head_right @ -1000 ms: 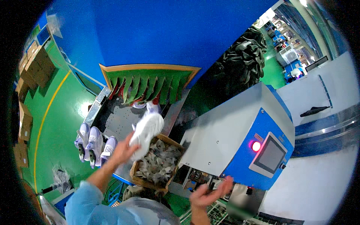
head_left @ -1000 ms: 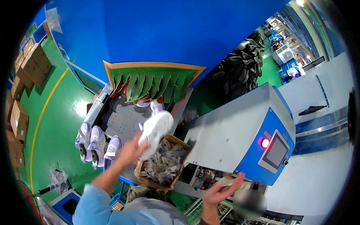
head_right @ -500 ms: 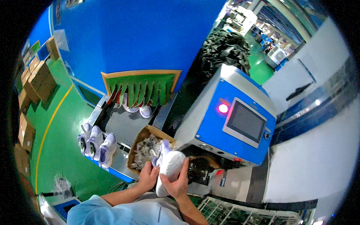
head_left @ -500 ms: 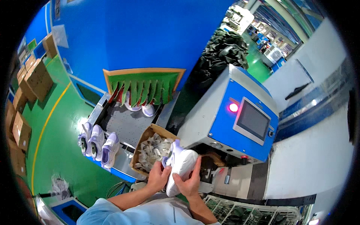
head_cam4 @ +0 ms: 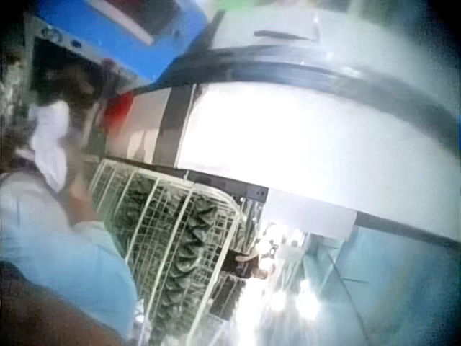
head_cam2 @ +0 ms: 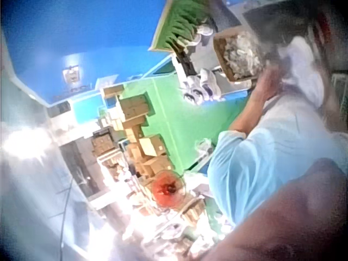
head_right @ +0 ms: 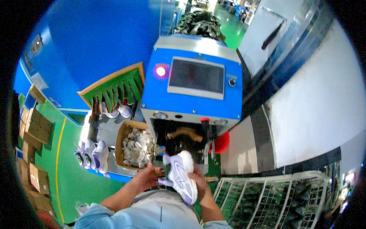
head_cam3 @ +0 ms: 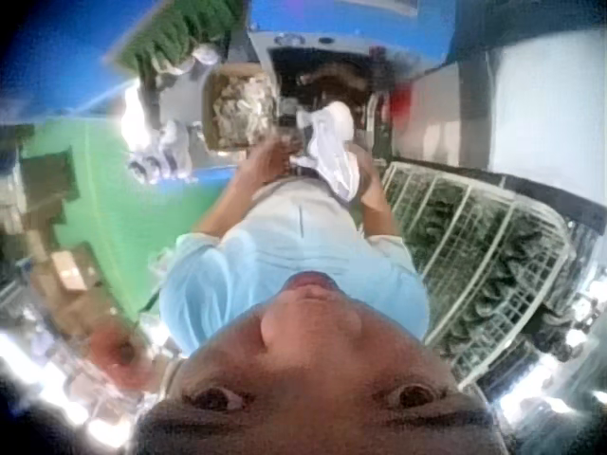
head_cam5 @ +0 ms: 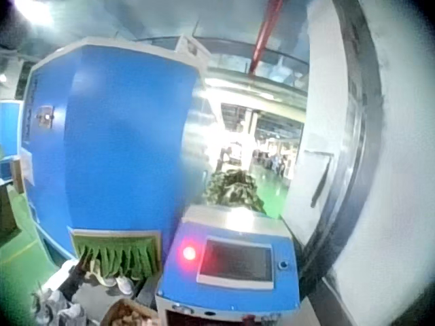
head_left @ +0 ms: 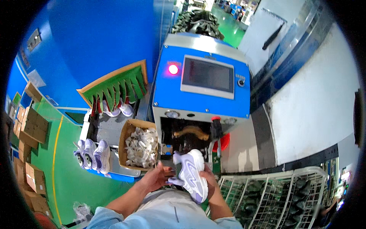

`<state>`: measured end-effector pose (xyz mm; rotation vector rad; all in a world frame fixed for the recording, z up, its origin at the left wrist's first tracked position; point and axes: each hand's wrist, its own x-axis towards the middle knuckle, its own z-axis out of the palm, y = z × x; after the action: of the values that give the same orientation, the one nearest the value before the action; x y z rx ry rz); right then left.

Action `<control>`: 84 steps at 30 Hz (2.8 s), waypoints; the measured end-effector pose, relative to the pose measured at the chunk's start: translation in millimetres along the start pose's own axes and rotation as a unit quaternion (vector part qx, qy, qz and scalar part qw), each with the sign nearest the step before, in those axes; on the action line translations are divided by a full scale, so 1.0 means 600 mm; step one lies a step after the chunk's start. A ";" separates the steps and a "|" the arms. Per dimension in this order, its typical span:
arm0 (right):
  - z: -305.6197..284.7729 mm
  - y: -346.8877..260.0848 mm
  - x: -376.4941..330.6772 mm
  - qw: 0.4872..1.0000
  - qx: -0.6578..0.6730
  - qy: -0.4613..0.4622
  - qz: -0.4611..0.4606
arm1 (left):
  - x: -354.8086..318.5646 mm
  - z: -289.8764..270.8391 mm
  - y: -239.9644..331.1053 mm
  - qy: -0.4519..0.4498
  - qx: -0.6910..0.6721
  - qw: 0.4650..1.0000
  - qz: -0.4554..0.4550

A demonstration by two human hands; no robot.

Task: The person assembles shoes by taking shoe parts from a rack, placing them into a forming machine, and then moving the assembled shoes to a conveyor belt.

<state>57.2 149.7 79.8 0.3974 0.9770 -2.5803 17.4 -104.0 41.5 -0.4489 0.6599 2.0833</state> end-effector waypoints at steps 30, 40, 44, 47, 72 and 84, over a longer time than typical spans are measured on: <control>0.060 -0.021 0.206 0.540 -0.797 0.271 0.021 | 0.181 -0.043 -0.061 0.039 0.160 0.985 0.057; 0.051 0.009 0.221 0.520 -0.781 0.335 -0.086 | 0.028 -0.115 0.128 0.230 0.388 0.888 0.093; 0.040 0.018 0.212 0.501 -0.774 0.306 -0.238 | 0.016 -0.139 0.123 0.280 0.516 0.804 0.091; 0.046 0.024 0.202 0.520 -0.746 0.320 -0.267 | 0.032 -0.130 0.095 0.196 0.498 0.842 0.066; 0.029 0.147 0.076 0.909 -0.216 0.299 -0.194 | 0.058 -0.057 0.024 0.034 0.466 0.862 -0.194; 0.032 0.196 -0.659 0.561 0.051 0.530 -0.634 | 0.094 -0.098 0.019 -0.163 0.517 0.838 -0.058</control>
<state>459.1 142.9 175.0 2.1807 2.0386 -3.5079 -19.0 -109.0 -32.0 0.4656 1.3572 1.3461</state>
